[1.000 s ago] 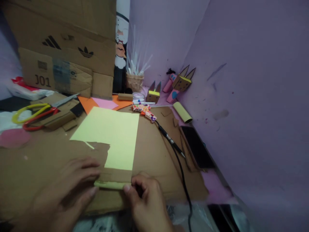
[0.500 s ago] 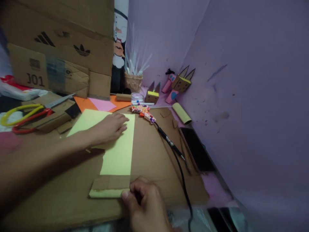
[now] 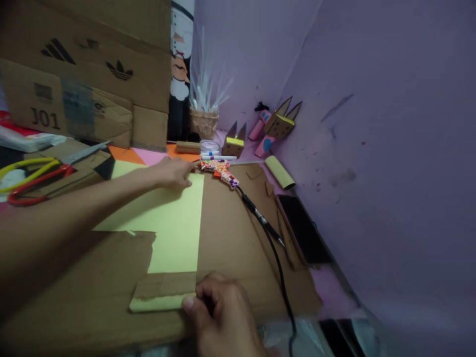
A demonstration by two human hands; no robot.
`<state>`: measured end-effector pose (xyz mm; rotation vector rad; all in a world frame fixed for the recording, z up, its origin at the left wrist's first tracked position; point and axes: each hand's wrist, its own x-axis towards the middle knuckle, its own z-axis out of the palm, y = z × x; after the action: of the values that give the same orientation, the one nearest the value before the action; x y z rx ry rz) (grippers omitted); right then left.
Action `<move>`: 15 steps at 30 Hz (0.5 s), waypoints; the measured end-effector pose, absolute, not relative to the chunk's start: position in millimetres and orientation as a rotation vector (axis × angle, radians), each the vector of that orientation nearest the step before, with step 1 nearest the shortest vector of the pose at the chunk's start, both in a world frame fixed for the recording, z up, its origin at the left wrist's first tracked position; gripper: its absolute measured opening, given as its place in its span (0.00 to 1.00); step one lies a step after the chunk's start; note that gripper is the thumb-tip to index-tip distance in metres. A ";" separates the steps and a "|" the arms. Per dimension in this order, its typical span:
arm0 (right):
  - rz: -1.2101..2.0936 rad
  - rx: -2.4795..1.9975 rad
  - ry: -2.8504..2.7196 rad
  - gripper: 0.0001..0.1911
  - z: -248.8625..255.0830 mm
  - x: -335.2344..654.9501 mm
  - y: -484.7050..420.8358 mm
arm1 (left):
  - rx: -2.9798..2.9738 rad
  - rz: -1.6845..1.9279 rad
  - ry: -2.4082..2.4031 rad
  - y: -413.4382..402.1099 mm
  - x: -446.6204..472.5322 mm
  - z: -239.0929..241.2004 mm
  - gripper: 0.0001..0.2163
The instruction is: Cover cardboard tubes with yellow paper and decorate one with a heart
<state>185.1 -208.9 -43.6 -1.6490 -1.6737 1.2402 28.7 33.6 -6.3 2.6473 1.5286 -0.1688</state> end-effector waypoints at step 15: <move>1.143 -1.731 -1.658 0.11 -34.6 173.9 -203.2 | 2.792 0.574 1.592 -37.5 27.9 88.5 0.12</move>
<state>173.9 -203.2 -34.6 -1.7315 -1.6577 1.1434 27.9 -37.5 88.5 2.7925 1.5916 0.5745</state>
